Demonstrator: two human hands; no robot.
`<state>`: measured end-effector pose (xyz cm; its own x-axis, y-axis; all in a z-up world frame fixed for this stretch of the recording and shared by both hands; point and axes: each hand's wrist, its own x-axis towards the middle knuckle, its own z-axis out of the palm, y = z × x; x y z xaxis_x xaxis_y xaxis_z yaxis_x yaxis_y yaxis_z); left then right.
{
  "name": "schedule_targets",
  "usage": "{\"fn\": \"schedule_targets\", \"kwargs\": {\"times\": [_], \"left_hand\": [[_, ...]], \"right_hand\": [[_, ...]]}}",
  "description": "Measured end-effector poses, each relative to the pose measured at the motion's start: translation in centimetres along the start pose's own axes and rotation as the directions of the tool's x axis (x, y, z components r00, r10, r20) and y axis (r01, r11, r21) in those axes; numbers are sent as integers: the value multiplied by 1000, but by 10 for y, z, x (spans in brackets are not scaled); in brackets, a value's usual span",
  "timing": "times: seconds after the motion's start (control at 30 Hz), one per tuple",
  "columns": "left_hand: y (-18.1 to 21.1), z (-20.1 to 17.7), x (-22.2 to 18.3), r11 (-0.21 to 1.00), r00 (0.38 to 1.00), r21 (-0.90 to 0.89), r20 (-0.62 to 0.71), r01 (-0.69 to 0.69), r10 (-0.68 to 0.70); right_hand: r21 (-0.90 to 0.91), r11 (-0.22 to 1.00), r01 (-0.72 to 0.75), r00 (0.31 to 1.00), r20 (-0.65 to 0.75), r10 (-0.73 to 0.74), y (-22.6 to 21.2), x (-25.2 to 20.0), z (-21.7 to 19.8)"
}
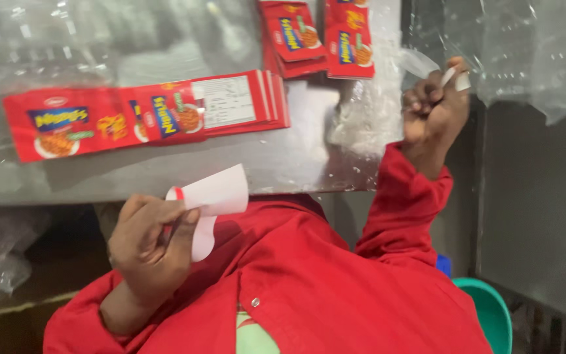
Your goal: The person applies labels to clear plastic jars by peeling the adhesive backing from a label and wrapping the label around each jar.
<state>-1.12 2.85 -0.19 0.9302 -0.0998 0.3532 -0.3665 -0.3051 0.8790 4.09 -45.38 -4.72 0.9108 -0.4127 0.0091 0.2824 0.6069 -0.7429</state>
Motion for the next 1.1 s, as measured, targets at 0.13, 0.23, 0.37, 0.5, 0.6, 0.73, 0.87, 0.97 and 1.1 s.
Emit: {"fn": "schedule_targets", "kwargs": {"times": [0.13, 0.23, 0.37, 0.5, 0.6, 0.73, 0.87, 0.97, 1.1], "left_hand": [[-5, -1, -1, 999, 1000, -34, 23, -19, 19], [-4, -2, -2, 1000, 999, -9, 43, 21, -21], [-1, -6, 4, 999, 998, 18, 53, -28, 27], [15, -7, 25, 978, 964, 100, 211, -183, 159], [34, 5, 46, 927, 869, 39, 367, -372, 333], [69, 18, 66, 891, 787, -281, 425, -356, 448], [72, 18, 83, 812, 760, -511, 397, -282, 514], [50, 18, 80, 791, 764, -549, 377, -271, 523], [-17, 9, 76, 935, 935, 31, -20, -352, 353]], "right_hand": [[-603, 798, 16, 934, -276, -227, -16, 40, -87], [-698, 654, -292, 882, -461, -98, 3, 57, -123], [-653, 753, -79, 899, -374, -230, 3, 51, -124], [-788, 547, 284, 900, 22, -436, -1, 12, -13], [-740, 526, 419, 874, 487, -11, 18, -42, 87], [-653, 579, 488, 534, 748, 394, 41, -67, 157], [-553, 685, 473, 363, 831, 421, 36, -41, 152], [-474, 778, 412, 309, 876, 370, 26, -30, 141], [-367, 882, 295, 273, 917, 290, 3, -18, 105]]}}
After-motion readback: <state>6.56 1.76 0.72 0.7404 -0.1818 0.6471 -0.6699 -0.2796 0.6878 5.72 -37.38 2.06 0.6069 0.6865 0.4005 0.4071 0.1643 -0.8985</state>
